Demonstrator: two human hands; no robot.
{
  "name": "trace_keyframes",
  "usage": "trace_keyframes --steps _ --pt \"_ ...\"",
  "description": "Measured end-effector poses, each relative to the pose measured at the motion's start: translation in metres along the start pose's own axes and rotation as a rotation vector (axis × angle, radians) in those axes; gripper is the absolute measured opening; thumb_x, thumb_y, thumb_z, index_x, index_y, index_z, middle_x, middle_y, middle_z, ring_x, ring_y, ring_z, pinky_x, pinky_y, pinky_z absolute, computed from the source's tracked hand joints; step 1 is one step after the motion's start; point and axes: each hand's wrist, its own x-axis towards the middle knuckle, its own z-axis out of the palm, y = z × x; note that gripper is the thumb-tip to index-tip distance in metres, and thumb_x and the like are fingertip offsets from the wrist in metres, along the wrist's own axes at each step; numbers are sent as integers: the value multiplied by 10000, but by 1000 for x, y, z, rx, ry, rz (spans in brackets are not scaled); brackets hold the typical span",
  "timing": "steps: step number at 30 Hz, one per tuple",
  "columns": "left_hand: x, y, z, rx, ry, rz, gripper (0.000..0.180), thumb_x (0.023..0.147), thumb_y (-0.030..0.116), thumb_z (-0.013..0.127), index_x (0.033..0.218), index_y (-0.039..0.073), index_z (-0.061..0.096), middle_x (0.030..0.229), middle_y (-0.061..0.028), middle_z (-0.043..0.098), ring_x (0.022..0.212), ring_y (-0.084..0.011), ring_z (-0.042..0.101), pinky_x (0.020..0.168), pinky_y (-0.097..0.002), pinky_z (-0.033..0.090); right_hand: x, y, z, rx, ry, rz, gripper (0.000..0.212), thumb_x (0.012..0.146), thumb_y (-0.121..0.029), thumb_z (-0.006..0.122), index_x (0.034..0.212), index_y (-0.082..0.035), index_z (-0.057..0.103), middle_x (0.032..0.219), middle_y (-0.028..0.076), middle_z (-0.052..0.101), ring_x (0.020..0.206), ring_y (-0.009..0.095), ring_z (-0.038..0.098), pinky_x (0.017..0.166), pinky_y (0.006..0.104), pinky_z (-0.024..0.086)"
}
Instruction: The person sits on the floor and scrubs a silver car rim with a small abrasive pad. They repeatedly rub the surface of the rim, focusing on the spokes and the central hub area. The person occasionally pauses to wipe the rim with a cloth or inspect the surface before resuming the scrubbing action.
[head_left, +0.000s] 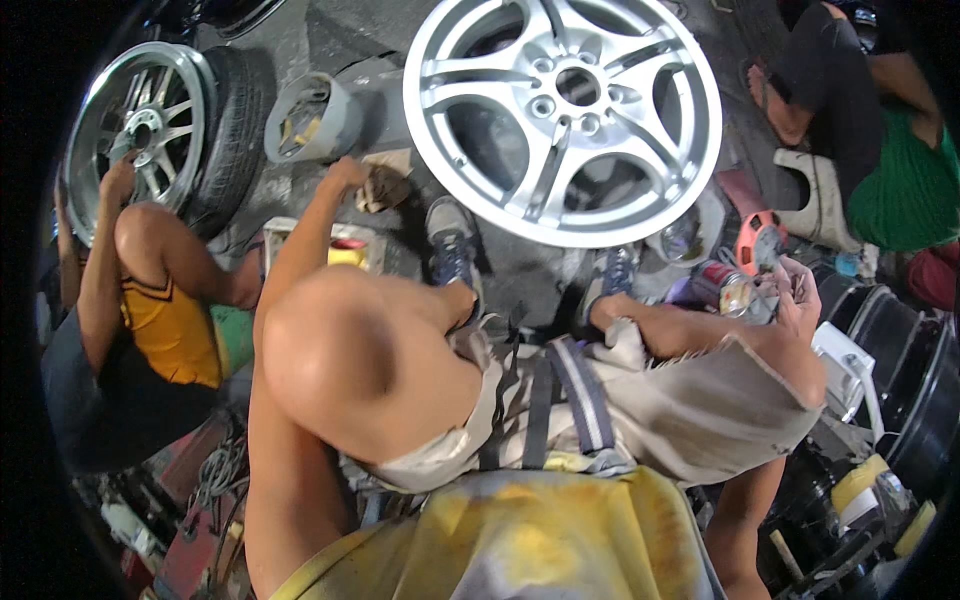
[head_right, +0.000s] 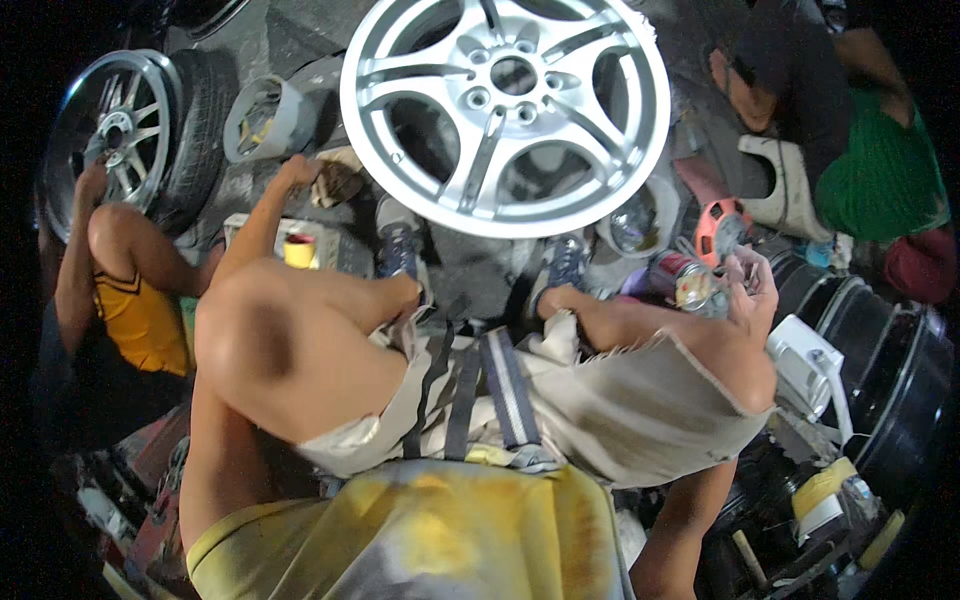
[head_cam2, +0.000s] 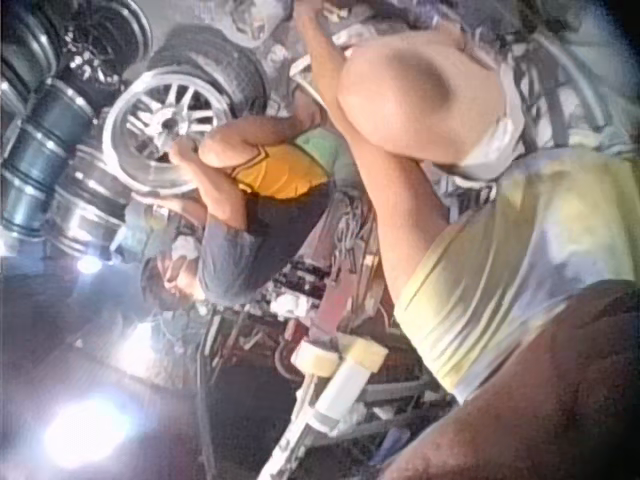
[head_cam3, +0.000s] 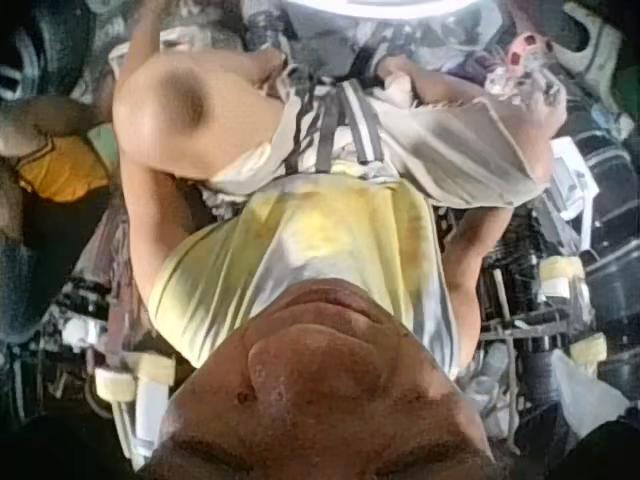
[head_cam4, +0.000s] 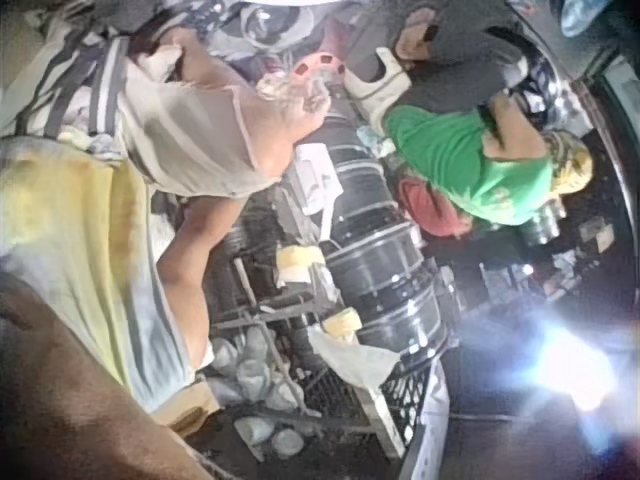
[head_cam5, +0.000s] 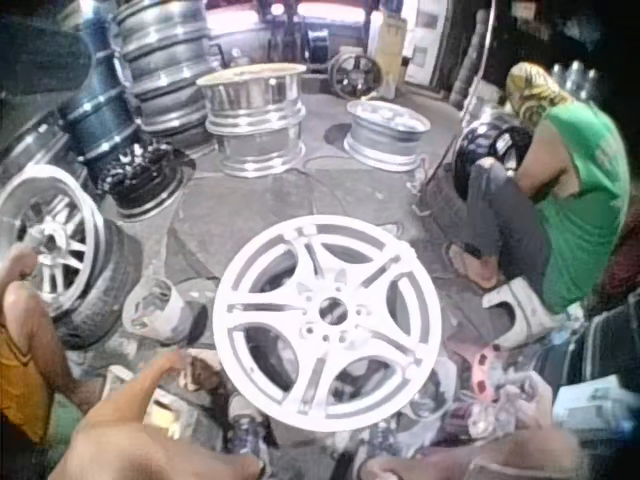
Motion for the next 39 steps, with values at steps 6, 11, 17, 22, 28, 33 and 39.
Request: trace_keyframes --steps 6,11,17,22,28,33,39 --pt "-44 -6 19 -170 118 -117 432 789 285 670 1056 -46 745 1201 -306 689 1165 -423 668 1017 -466 523 16 -113 78 -291 -765 118 259 1004 -148 668 1228 -19 680 948 35 701 780 76 596 643 251 477" --pt "-123 89 -5 30 259 483 433 785 291 679 990 -88 718 1113 -319 690 1063 -445 671 1000 -489 524 17 -51 138 -322 -1322 37 309 986 -261 699 1202 -43 743 1048 94 763 961 162 669 878 311 520" --pt "-205 138 16 -428 -524 664 411 911 334 762 972 -70 723 1071 -176 732 905 -146 649 786 -324 539 -1 -34 232 -236 -1555 -4 353 972 -286 727 1242 -59 735 1123 130 754 1014 205 691 941 331 529" --pt "-226 198 27 -724 -754 603 390 949 305 720 1143 -33 697 1147 -119 702 973 -169 634 847 -324 540 -5 -16 246 -58 -1403 -76 361 943 -284 766 1266 -124 738 1216 130 729 1065 239 685 962 368 522" --pt "-229 217 39 -650 -815 644 380 961 299 696 1174 -17 690 1138 -112 703 965 -166 637 844 -319 543 -7 -26 256 -306 -1228 -730 454 846 -221 812 1293 -213 731 1288 130 699 1140 334 663 989 439 510" --pt "-232 223 34 -547 -828 687 374 971 294 675 1199 -3 685 1131 -106 704 958 -163 639 842 -315 545 -10 -16 266 -178 -1339 -692 359 821 -113 781 1179 -127 756 1091 141 748 1010 338 693 900 430 527" --pt "-234 232 23 -429 -817 742 369 984 287 651 1230 14 678 1123 -99 705 950 -159 642 840 -310 548 -18 -28 261 -130 -1326 -441 187 842 -92 773 1028 -73 771 884 145 735 821 300 690 763 390 542"
